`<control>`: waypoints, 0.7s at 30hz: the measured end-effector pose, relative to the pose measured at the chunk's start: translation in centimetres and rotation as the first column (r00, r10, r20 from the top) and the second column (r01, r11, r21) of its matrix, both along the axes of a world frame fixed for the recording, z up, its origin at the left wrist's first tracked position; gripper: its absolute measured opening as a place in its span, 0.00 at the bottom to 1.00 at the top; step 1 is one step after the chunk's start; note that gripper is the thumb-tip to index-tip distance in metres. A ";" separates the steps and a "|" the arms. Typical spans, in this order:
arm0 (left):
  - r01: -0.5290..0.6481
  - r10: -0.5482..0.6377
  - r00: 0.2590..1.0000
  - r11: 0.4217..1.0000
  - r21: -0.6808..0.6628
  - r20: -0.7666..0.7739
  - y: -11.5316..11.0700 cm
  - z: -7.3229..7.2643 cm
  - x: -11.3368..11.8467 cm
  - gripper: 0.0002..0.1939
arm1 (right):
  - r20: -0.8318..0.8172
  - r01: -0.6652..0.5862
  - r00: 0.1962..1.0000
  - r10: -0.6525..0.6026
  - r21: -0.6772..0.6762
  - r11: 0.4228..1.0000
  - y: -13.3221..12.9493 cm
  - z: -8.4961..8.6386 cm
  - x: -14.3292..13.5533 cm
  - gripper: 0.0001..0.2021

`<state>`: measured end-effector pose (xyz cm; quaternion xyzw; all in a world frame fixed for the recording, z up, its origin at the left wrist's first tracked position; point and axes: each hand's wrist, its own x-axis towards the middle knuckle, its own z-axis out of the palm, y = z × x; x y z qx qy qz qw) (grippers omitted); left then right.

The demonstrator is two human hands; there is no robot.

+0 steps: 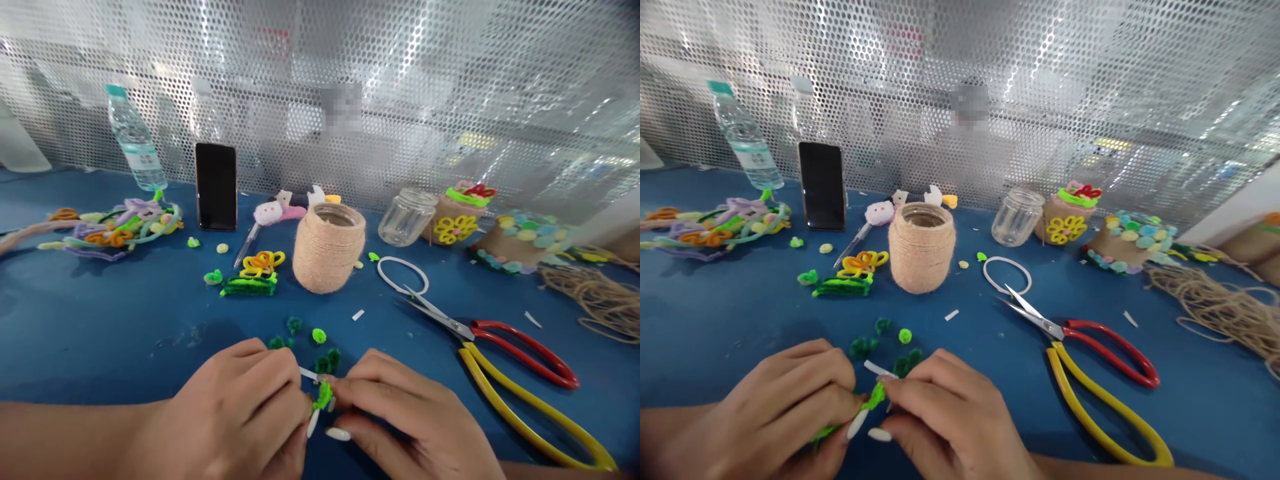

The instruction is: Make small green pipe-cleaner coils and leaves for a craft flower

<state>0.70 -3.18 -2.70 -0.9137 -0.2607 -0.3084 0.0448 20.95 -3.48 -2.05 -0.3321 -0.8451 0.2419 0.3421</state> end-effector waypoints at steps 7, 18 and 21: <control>0.084 -0.081 0.995 0.995 0.049 -0.060 0.4 0.3 0.1 0.14 | 0.029 0.016 0.999 -0.016 -0.024 1.000 -0.2 -0.3 0.1 0.08; 0.128 -0.135 0.983 0.990 -0.062 -0.127 0.3 0.0 -0.5 0.14 | 0.009 0.000 1.000 -0.001 0.013 1.000 0.1 -0.5 -0.1 0.05; 0.126 -0.134 0.984 0.989 -0.074 -0.117 0.3 -0.4 -0.5 0.13 | -0.006 -0.012 1.000 0.012 0.033 0.999 0.2 -0.8 -0.2 0.04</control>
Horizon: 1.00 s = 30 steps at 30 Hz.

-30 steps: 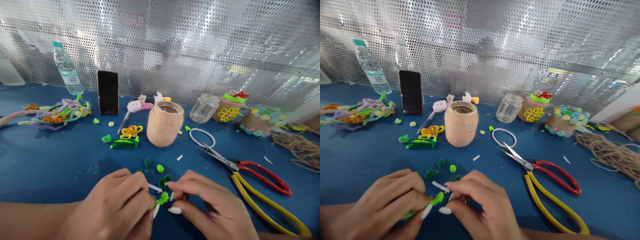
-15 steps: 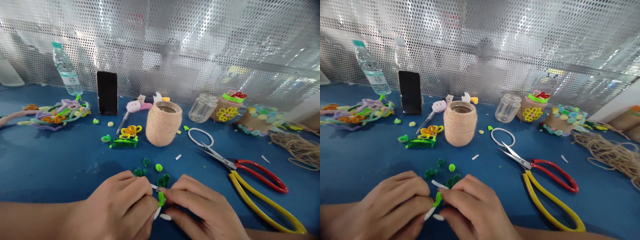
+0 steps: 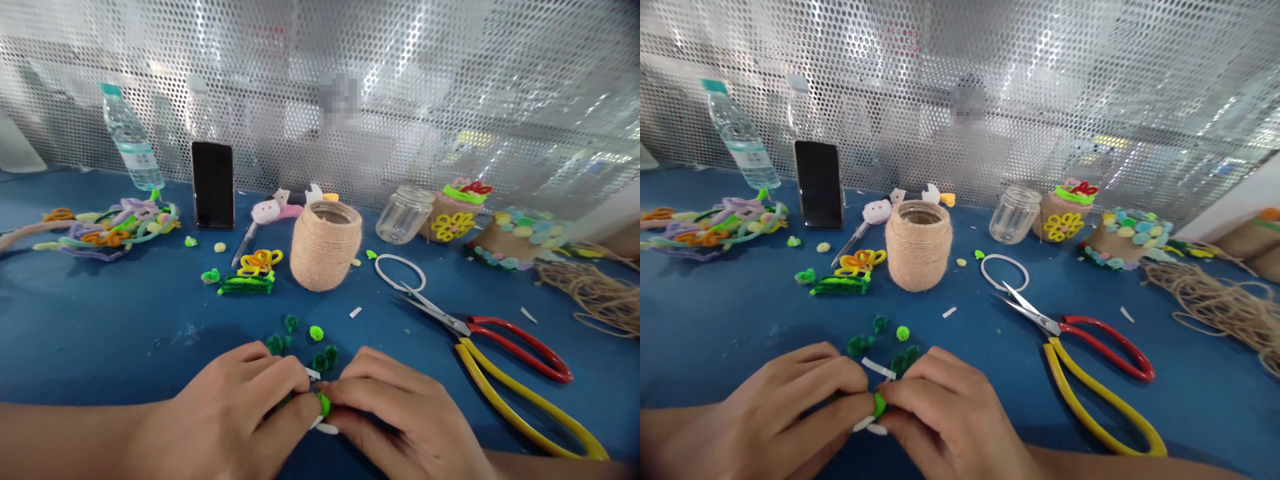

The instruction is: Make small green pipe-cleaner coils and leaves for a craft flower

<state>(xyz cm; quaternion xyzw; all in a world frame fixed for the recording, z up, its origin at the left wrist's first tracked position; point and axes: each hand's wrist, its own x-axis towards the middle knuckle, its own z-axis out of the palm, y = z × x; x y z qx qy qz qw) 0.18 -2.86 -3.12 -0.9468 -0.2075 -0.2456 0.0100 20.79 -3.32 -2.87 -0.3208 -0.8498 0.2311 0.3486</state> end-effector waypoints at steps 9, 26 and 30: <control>-0.085 0.083 0.994 0.996 0.026 0.078 0.0 0.0 0.5 0.12 | 0.033 -0.006 0.999 0.005 0.010 1.000 -0.2 0.0 0.1 0.05; -0.126 0.120 0.984 0.991 0.036 0.133 -0.1 -0.2 0.2 0.08 | -0.002 -0.061 0.998 0.061 -0.045 0.997 0.4 0.3 0.0 0.03; -0.138 0.134 0.983 0.990 0.030 0.122 0.0 -0.4 0.3 0.09 | 0.011 -0.078 0.997 0.079 -0.031 0.996 0.3 0.2 0.0 0.04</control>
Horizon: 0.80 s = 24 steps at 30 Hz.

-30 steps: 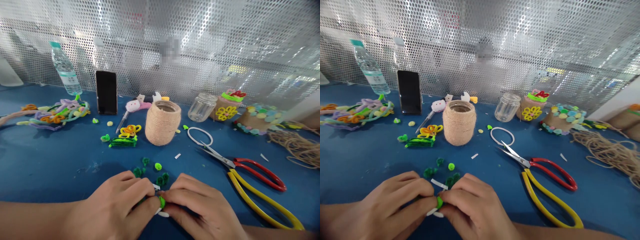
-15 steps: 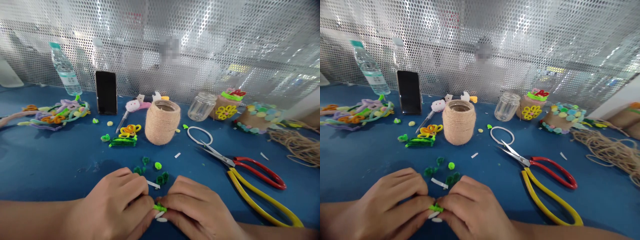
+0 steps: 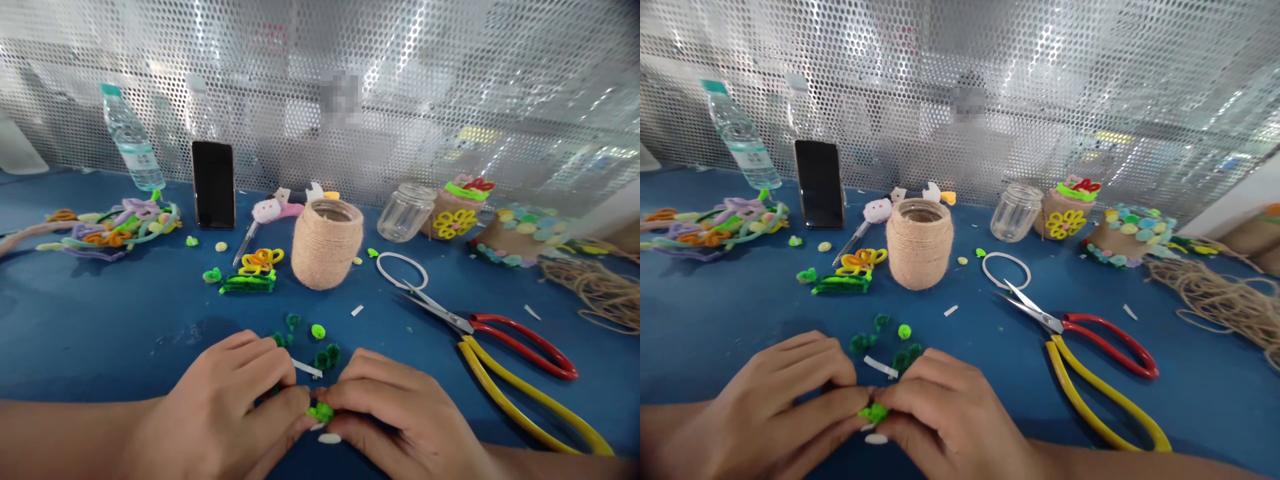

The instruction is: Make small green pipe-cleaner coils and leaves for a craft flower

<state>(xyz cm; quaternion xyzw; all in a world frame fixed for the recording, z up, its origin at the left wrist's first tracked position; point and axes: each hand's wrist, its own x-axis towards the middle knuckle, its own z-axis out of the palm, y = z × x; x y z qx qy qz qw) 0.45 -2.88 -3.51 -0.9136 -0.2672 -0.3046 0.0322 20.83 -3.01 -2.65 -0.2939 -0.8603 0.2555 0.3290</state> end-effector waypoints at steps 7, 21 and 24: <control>0.020 -0.019 1.000 1.000 0.003 -0.025 0.1 -0.2 -0.2 0.09 | 0.037 -0.013 0.999 0.012 0.015 1.000 -0.1 -0.5 -0.1 0.05; 0.010 -0.010 1.000 1.000 0.019 0.021 0.5 0.0 -0.1 0.09 | -0.025 0.092 0.995 -0.096 -0.123 0.988 0.1 0.3 -0.1 0.04; 0.007 -0.007 1.000 1.000 0.026 0.015 0.5 0.0 -0.1 0.09 | -0.003 0.086 0.996 -0.088 -0.145 0.986 0.1 0.3 0.0 0.07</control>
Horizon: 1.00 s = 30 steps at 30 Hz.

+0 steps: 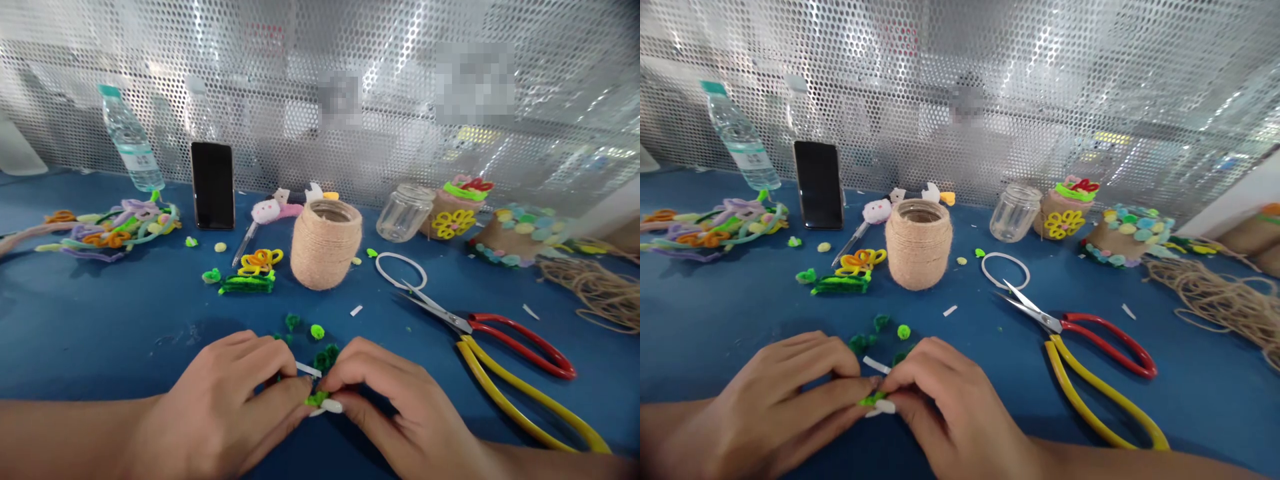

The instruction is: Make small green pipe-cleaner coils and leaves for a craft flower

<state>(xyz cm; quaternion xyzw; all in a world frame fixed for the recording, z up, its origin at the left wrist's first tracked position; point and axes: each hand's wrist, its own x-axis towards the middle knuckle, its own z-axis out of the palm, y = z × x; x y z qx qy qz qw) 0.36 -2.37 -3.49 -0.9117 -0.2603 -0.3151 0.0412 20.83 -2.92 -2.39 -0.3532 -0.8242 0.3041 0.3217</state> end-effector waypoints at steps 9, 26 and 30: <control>-0.005 0.005 1.000 0.999 -0.037 -0.023 0.0 0.3 0.0 0.11 | 0.005 0.011 1.000 -0.010 -0.118 0.993 0.1 0.0 -0.1 0.05; 0.041 -0.042 0.999 0.999 -0.025 -0.026 -0.3 1.4 0.3 0.14 | -0.063 0.026 0.998 -0.024 0.021 0.999 -0.1 0.0 -0.2 0.05; 0.074 -0.075 0.997 0.997 -0.028 -0.026 -0.4 1.1 0.1 0.14 | -0.064 0.034 0.997 -0.030 0.064 0.997 -0.2 0.2 0.0 0.06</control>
